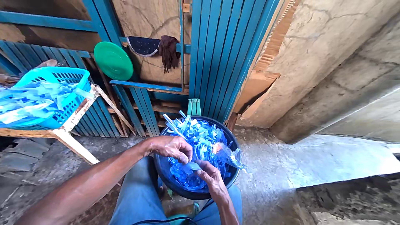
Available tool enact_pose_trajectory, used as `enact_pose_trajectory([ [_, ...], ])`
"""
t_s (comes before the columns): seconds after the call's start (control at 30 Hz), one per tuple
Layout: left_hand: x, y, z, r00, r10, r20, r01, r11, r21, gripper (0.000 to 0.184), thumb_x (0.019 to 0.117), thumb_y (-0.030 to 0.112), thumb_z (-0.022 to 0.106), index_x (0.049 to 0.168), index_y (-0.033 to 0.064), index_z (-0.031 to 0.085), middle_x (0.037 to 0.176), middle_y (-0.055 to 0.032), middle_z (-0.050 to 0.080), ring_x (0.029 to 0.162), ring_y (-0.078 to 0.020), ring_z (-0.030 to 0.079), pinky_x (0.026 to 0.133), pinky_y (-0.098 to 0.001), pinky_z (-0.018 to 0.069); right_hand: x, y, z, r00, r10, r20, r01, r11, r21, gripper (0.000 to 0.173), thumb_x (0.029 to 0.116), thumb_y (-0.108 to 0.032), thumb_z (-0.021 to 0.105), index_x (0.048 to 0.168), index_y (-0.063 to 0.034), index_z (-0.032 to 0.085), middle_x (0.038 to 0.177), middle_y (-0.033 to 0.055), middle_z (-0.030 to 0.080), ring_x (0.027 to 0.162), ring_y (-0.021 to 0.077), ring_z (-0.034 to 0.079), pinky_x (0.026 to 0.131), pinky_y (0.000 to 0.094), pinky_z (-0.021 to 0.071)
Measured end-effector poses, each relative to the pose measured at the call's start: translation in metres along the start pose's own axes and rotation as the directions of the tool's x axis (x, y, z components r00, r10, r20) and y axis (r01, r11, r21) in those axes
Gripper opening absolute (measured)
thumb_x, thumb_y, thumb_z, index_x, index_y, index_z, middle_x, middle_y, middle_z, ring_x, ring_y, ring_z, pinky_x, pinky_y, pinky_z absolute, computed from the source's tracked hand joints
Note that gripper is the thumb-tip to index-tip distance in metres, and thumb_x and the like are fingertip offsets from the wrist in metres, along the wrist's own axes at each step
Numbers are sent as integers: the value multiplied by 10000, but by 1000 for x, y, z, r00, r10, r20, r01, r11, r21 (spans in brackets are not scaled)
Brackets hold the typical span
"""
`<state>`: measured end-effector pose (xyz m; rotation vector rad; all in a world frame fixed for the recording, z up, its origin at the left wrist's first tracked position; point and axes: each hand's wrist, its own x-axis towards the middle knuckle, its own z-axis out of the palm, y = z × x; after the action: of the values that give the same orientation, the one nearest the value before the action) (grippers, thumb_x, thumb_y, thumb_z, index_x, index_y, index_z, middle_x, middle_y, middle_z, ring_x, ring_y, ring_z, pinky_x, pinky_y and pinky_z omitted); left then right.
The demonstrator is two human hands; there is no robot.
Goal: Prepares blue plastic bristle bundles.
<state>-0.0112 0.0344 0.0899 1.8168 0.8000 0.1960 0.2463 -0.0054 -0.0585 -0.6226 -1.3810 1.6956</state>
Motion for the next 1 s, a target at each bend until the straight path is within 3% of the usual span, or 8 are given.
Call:
enact_pose_trajectory([
  [0.1,-4,-9,-2,998,-12,-56,13,999,30,174,976,213,676,1013,53,733,865,18,710,769,-26,638,733,-237,537,-3,1,-5,996,-48,-79,45,999,-28,168,980,-163,649,1010,-15,724,870,25,712,791,88,663,760,277,565],
  [0.23,-6,-37,17,968,-112,-223,131,989,70,186,976,179,674,1078,29,718,958,-48,714,860,-82,652,828,-301,538,-9,-9,-9,979,-147,-143,136,987,-90,245,1039,-220,569,999,-28,717,800,17,700,718,96,664,711,283,581],
  [0.33,2,-57,54,894,-200,-400,234,972,37,366,972,200,666,1295,30,643,1244,-152,663,1094,-223,660,981,-421,531,-7,-17,-4,979,-166,-123,123,947,-296,276,1064,-182,494,1009,-5,699,727,-14,646,649,47,616,646,228,551],
  [0.4,11,-65,85,805,-266,-530,238,963,-123,322,989,224,643,1249,36,668,1180,-121,697,1019,-194,690,921,-391,566,-5,-16,0,984,-120,-131,49,891,-451,276,1056,-204,510,1024,-12,706,712,-16,635,616,34,596,614,217,531],
  [0.5,25,-60,124,758,-505,-413,215,791,-573,416,1110,353,435,1144,24,687,980,-70,752,780,-169,731,662,-344,609,-6,-4,5,983,-91,-162,-29,788,-615,297,1048,-260,515,1029,-40,713,760,31,660,655,113,634,657,328,562],
  [0.63,44,-56,133,776,-592,-218,160,519,-840,648,1083,584,295,1143,56,665,933,-74,742,809,-205,728,690,-388,602,-23,2,22,971,-225,-81,78,619,-782,261,992,-215,556,943,-42,746,868,86,691,746,200,687,674,414,588],
  [0.77,53,-57,119,803,-495,-332,56,617,-785,192,1062,229,559,1072,62,651,836,-13,696,726,-114,678,671,-275,573,-42,8,34,947,-319,37,214,542,-813,199,932,-225,615,866,-94,749,827,55,662,665,149,657,558,337,568],
  [1.0,42,-55,107,849,-359,-388,273,926,-260,241,1032,252,589,1045,24,667,796,-30,638,672,-102,588,653,-299,504,-51,5,36,817,-566,-110,285,563,-776,253,997,-240,597,1072,-99,793,1035,97,709,897,105,694,732,247,600],
])
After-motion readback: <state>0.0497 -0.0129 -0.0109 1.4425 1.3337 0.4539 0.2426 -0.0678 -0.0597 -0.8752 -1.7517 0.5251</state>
